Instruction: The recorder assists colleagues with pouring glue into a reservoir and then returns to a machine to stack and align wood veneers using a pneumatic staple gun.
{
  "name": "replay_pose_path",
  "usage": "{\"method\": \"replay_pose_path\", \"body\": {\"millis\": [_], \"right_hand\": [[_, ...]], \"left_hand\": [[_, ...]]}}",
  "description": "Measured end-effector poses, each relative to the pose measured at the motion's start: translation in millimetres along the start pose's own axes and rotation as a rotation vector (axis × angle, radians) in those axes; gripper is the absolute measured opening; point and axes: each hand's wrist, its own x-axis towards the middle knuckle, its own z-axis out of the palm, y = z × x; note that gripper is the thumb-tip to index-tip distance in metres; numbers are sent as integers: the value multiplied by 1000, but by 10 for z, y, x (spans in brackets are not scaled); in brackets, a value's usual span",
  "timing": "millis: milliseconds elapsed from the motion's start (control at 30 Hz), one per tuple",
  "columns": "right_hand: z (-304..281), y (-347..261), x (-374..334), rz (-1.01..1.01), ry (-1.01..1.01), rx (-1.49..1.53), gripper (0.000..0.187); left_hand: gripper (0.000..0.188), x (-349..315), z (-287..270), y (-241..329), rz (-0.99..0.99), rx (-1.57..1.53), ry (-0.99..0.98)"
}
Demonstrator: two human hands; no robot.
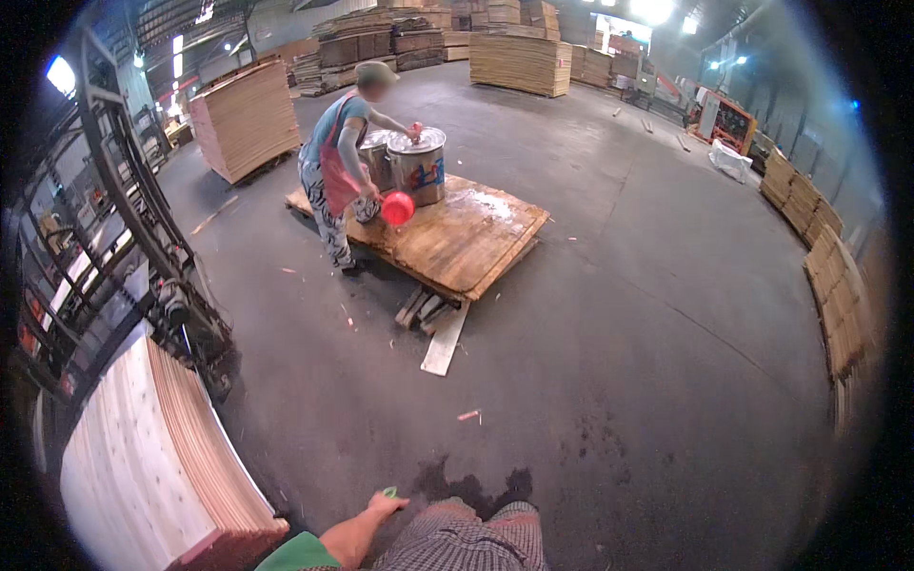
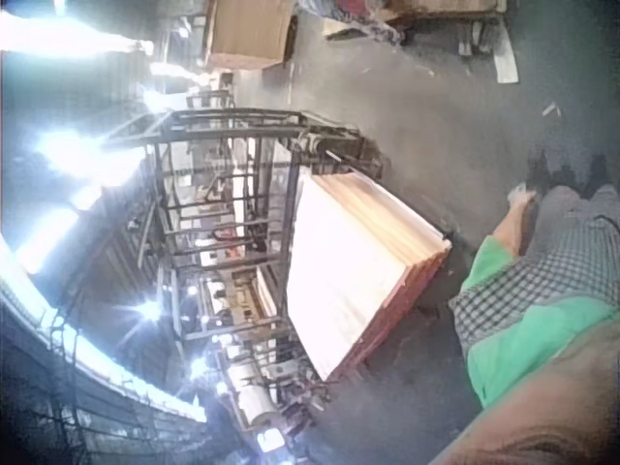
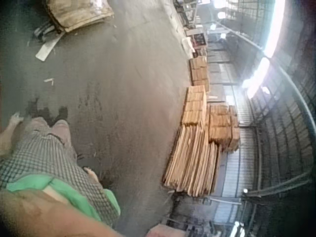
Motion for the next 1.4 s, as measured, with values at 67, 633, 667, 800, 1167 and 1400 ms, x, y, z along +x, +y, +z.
{"method": "replay_pose_path", "body": {"millis": [67,633,667,800,1167,1400], "right_hand": [[51,-604,271,8,-34,37,72],[-1467,-8285,4683,-395,85,223,66],[-1594,-8791,4711,-540,6,292,72],[-1684,-10483,4709,-553,81,134,78],[-1205,-12410,4991,-333,5,-441,62],[-1000,-13165,6246,-488,-459,-311,77]], "left_hand": [[82,125,-256,1667,183,46,-19],[107,2170,462,5160,-335,-48,63],[106,2166,565,5220,-427,-27,54],[88,2565,938,5397,-623,-330,29],[91,4750,475,7921,-373,-666,286],[80,5058,-515,9806,-301,-677,362]]}}
